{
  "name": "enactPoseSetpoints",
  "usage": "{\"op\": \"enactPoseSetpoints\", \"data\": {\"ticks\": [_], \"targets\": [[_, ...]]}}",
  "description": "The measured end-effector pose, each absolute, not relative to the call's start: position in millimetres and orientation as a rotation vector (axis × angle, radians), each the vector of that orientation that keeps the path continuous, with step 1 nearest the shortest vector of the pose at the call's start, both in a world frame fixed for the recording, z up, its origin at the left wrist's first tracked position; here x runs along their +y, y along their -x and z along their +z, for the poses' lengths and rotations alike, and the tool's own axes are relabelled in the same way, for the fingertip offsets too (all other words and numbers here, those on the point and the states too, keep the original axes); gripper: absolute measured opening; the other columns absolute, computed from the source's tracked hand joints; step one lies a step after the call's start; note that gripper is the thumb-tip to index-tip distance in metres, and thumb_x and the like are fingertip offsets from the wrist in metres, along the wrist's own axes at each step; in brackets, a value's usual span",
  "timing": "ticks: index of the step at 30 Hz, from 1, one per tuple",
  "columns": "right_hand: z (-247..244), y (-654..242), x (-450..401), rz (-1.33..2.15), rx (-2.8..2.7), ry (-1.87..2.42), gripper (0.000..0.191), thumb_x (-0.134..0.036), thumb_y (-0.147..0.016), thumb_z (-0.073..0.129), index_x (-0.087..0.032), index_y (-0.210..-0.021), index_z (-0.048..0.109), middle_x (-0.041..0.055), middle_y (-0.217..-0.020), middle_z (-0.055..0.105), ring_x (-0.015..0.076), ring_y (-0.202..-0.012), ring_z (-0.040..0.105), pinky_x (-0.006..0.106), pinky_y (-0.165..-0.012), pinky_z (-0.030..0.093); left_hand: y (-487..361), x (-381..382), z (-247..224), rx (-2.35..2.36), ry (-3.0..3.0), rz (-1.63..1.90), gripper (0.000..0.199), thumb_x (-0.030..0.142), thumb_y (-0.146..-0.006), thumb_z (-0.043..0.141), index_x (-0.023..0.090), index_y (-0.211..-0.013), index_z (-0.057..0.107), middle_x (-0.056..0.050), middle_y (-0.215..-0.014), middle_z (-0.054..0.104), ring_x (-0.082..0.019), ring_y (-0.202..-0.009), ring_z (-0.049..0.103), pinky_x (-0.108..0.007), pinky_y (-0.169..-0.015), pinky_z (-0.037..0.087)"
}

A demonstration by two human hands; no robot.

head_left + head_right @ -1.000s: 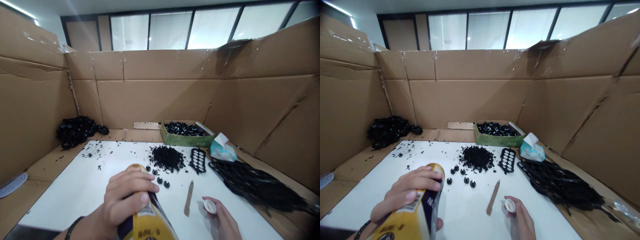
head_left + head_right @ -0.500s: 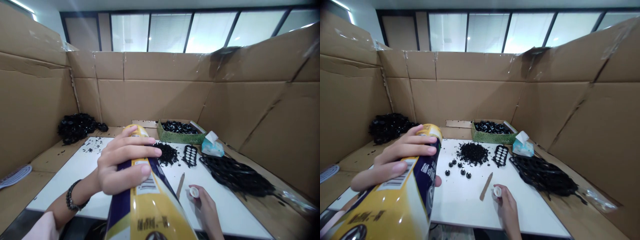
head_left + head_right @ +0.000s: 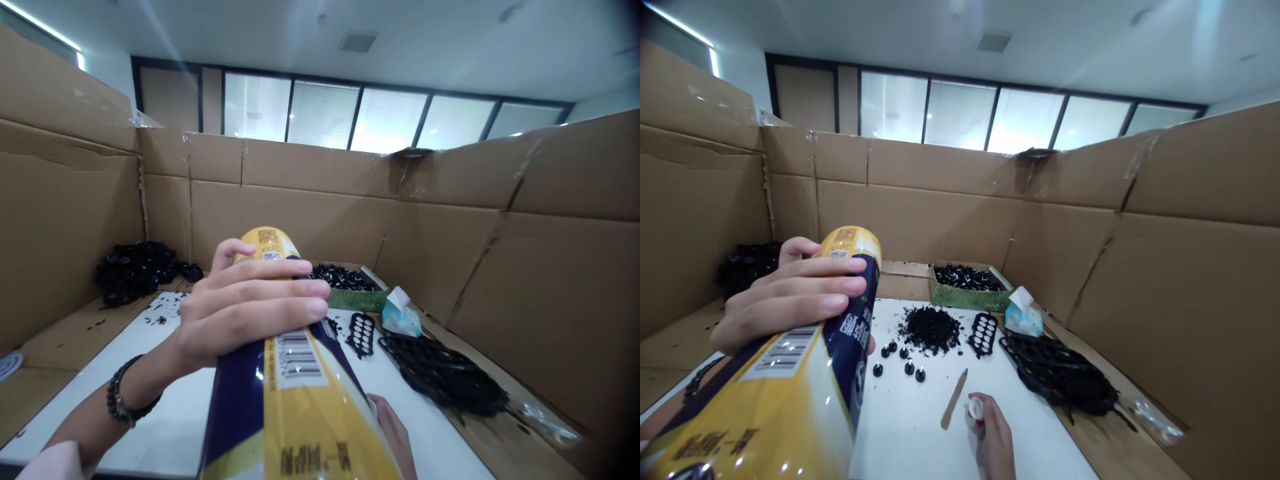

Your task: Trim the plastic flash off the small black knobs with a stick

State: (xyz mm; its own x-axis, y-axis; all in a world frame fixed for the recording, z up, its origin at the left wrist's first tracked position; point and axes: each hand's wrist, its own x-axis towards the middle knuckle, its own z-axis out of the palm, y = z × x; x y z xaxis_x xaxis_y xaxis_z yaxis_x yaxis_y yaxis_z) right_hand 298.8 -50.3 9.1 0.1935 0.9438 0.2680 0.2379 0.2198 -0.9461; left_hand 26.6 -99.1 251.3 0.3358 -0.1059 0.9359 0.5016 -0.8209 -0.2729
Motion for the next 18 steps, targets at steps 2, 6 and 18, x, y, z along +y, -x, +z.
{"op": "enactPoseSetpoints", "data": {"ticks": [2, 6, 18], "targets": [[11.1, -299.3, -51.6, 0.786, -1.258, 1.312, 0.034, -0.054, -0.079, 0.046, -0.024, -0.077, 0.063, 0.0026, -0.075, 0.063, 0.0237, -0.069, 0.061, 0.031, -0.061, 0.051, -26.0, -101.9, 252.1, -0.369, 2.09, -1.496, 0.021, 0.016, -0.085, 0.052, 0.029, -0.101, 0.059, 0.005, -0.1, 0.071, -0.015, -0.094, 0.066, -0.036, -0.092, 0.043], [9.6, -301.7, -49.0, 0.771, -1.238, 1.309, 0.04, -0.059, -0.076, 0.044, -0.024, -0.075, 0.062, 0.0053, -0.073, 0.062, 0.0268, -0.07, 0.062, 0.034, -0.059, 0.051, -25.2, -103.9, 250.9, -0.368, 2.081, -1.494, 0.02, 0.019, -0.088, 0.048, 0.029, -0.101, 0.06, 0.004, -0.1, 0.071, -0.015, -0.094, 0.066, -0.035, -0.093, 0.043], [8.2, -302.8, -48.3, 0.768, -1.261, 1.367, 0.035, -0.057, -0.076, 0.045, -0.027, -0.078, 0.062, 0.0062, -0.08, 0.064, 0.0287, -0.079, 0.063, 0.034, -0.065, 0.051, -24.2, -106.8, 254.0, -0.457, 2.135, -1.479, 0.017, 0.025, -0.088, 0.048, 0.031, -0.099, 0.06, 0.004, -0.101, 0.071, -0.016, -0.098, 0.064, -0.037, -0.095, 0.04]]}}
